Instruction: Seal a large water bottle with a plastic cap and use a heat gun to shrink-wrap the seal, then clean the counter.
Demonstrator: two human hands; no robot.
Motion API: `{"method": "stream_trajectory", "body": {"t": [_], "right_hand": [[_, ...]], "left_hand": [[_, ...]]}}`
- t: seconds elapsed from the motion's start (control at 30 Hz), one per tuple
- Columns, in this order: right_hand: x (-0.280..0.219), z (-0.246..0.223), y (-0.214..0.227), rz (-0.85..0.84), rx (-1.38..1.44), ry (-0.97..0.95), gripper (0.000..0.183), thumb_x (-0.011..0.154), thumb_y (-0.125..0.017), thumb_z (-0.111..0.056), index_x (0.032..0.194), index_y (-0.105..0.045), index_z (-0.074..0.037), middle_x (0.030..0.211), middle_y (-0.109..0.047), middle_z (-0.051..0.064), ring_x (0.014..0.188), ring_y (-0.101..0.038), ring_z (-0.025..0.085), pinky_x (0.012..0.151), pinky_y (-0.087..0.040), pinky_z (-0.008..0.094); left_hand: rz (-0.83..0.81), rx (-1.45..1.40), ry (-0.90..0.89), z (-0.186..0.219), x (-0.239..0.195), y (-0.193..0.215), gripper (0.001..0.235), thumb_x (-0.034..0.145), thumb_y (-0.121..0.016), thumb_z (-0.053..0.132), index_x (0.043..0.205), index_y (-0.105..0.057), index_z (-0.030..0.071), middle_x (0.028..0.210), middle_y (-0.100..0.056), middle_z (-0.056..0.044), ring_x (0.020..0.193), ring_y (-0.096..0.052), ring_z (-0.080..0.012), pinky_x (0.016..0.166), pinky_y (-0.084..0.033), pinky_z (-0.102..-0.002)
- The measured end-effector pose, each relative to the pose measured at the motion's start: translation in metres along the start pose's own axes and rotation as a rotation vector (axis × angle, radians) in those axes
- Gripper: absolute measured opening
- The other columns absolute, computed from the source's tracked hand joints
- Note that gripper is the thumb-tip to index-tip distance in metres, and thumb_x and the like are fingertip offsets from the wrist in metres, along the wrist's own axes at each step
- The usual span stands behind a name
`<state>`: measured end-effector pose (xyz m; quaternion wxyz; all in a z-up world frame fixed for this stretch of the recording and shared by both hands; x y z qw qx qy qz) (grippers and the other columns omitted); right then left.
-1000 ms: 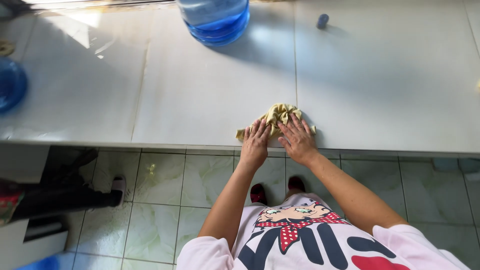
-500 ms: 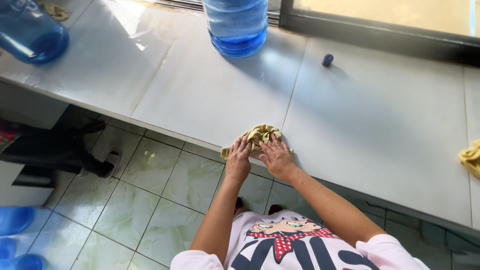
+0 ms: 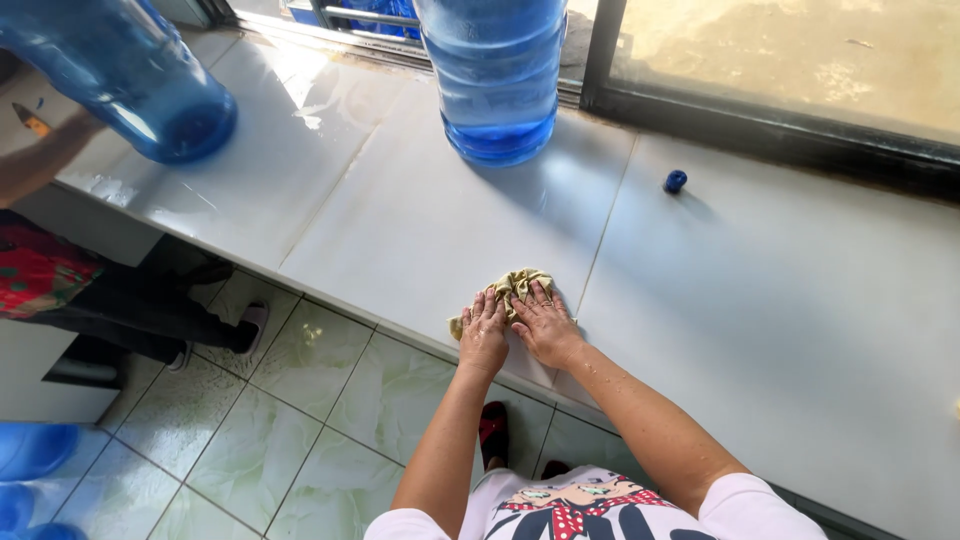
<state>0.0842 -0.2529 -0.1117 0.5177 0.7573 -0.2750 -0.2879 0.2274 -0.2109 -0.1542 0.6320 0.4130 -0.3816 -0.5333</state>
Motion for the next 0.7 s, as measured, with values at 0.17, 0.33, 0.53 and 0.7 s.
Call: {"method": "stream_trajectory", "body": {"t": [0.17,0.33,0.53,0.7], "right_hand": [[0.060,0.013,0.011,-0.023,0.012,-0.028,0.062,0.106,-0.033,-0.044,0.162,-0.023,-0.018,0.170,-0.018,0.004,0.159,0.001,0.026,0.127,0.003,0.049],[0.123,0.027,0.018,-0.024,0.010,-0.049,0.063,0.105,-0.035,-0.043,0.162,-0.023,-0.019,0.170,-0.018,0.004,0.159,0.001,0.027,0.126,0.004,0.050],[0.206,0.046,0.023,0.010,-0.004,-0.060,0.063,0.105,-0.037,-0.044,0.162,-0.026,-0.019,0.170,-0.020,0.004,0.160,0.001,0.027,0.127,0.002,0.052],[0.234,0.050,0.021,-0.027,0.083,-0.101,0.062,0.104,-0.038,-0.044,0.161,-0.027,-0.022,0.170,-0.019,0.006,0.159,0.000,0.027,0.125,0.002,0.055]], "left_hand": [[-0.020,-0.025,0.040,-0.015,0.060,0.004,0.057,0.098,-0.054,0.021,0.153,-0.045,0.012,0.166,-0.028,-0.011,0.155,-0.021,-0.0302,0.124,-0.014,-0.052],[-0.032,-0.013,0.040,-0.043,0.119,0.006,0.056,0.099,-0.053,0.023,0.154,-0.043,0.014,0.168,-0.028,-0.009,0.156,-0.021,-0.0288,0.125,-0.013,-0.052],[-0.075,0.034,0.071,-0.071,0.191,0.006,0.059,0.098,-0.052,0.020,0.156,-0.041,0.016,0.169,-0.024,-0.007,0.156,-0.019,-0.0278,0.125,-0.013,-0.052],[-0.082,0.020,0.112,-0.079,0.213,0.013,0.060,0.098,-0.050,0.018,0.158,-0.038,0.016,0.171,-0.020,-0.007,0.158,-0.015,-0.0278,0.125,-0.013,-0.053]]}}
Point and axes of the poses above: each hand's wrist, its own x-axis towards the middle knuckle, its own y-axis out of the back of the hand, z = x × y, the point moved 3 cm from there along x, towards the middle knuckle
